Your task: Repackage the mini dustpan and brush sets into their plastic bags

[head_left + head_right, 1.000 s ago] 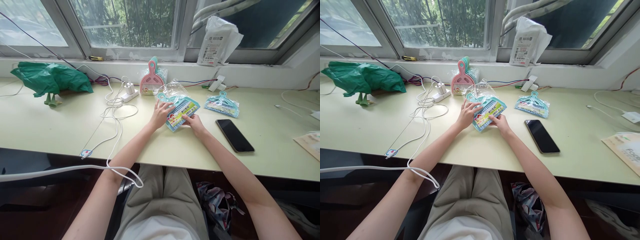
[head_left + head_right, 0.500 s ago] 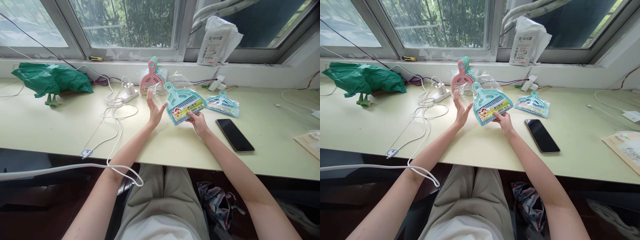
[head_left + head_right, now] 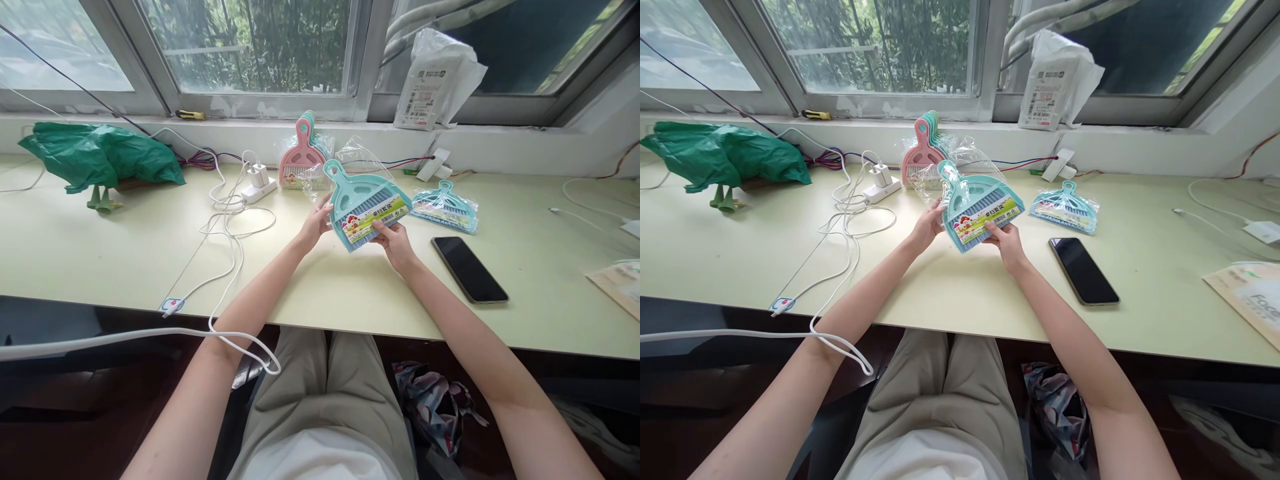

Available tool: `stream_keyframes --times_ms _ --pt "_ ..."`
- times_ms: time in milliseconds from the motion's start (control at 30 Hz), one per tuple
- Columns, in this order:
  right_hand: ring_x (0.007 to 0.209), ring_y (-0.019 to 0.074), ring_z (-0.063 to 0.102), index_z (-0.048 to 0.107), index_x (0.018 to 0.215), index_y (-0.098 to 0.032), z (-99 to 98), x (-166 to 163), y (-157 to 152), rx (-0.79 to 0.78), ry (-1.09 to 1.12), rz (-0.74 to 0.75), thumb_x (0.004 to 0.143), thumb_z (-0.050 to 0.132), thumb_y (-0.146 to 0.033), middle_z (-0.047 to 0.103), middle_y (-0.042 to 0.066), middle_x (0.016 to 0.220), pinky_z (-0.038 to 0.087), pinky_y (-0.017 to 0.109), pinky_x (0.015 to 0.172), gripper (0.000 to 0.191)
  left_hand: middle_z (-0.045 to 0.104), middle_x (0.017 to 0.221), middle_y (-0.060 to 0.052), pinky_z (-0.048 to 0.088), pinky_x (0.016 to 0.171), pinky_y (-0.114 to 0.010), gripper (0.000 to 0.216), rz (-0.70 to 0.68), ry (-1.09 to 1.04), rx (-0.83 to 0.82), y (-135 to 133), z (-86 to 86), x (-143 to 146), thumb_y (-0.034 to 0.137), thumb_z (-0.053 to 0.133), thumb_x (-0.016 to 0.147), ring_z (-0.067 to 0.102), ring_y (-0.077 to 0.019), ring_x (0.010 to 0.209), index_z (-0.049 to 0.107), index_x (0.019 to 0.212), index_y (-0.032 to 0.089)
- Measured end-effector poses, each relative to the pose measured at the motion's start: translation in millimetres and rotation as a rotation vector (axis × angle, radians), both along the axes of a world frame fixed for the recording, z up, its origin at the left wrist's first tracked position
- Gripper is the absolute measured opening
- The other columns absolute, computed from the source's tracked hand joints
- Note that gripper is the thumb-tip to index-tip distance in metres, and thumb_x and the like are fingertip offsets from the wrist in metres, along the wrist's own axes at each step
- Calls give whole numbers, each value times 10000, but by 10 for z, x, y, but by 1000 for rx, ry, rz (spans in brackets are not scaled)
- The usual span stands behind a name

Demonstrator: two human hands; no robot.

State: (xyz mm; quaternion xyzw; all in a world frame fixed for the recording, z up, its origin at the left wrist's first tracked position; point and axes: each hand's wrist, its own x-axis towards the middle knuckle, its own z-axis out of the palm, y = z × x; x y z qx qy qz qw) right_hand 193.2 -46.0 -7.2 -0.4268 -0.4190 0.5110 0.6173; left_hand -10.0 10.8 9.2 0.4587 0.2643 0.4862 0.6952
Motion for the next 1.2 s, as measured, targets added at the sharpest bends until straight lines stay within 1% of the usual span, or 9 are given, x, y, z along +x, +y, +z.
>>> stream_keyframes --times_ms 133,267,500,700,767,833,933,1100,1200 --pt "806 199 729 698 912 -198 29 -4 -13 -6 -4 -16 619 854 -446 769 37 942 602 289 652 414 713 1047 -19 522 805 -281 541 9 -3 -7 -18 13 11 313 657 778 666 -179 955 557 1308 264" --pt "808 193 728 690 910 -200 53 -10 -25 -1 -3 -24 623 851 -445 766 32 930 597 279 644 410 709 1013 -5 505 834 -289 498 57 -15 -7 -7 31 -2 291 648 783 662 -167 951 577 1276 268" --pt "687 132 693 682 874 -197 39 7 -7 -16 -14 -37 610 856 -435 755 13 876 552 208 538 396 706 903 11 504 840 -275 554 48 -67 21 39 54 -78 254 651 763 660 -128 845 561 1310 245" --pt "710 145 694 694 863 -200 7 37 24 -18 -16 -30 629 839 -428 757 23 897 554 215 533 358 718 932 -1 510 892 -307 594 54 -18 20 19 110 -100 265 642 756 672 -137 826 546 1342 247" --pt "772 170 711 695 886 -201 1 40 31 -7 0 -27 636 836 -426 760 33 940 586 247 599 365 720 972 -4 509 909 -318 590 48 -4 29 12 120 -101 269 637 762 679 -138 826 548 1345 254" --pt "873 202 721 693 919 -201 3 36 31 6 13 -21 643 834 -425 758 42 998 614 299 714 383 718 997 -2 506 923 -321 593 48 9 35 6 124 -99 268 629 770 683 -133 818 539 1357 262" --pt "988 233 709 685 946 -204 17 24 19 24 30 -16 646 835 -433 752 47 1050 611 363 842 406 719 992 2 509 917 -318 618 41 19 32 -3 123 -93 257 618 775 680 -121 774 513 1384 261" --pt "1069 246 687 685 951 -204 38 10 -6 52 32 -15 644 845 -444 742 51 1083 581 398 936 422 728 998 8 523 876 -308 656 -6 -11 23 -10 121 -80 245 639 760 668 -120 750 497 1401 260" --pt "1080 248 683 693 944 -201 36 8 -7 64 49 -3 632 855 -444 741 50 1088 572 402 953 427 727 950 21 528 827 -287 682 -15 -33 17 -12 125 -84 244 660 744 643 -100 692 490 1404 253"
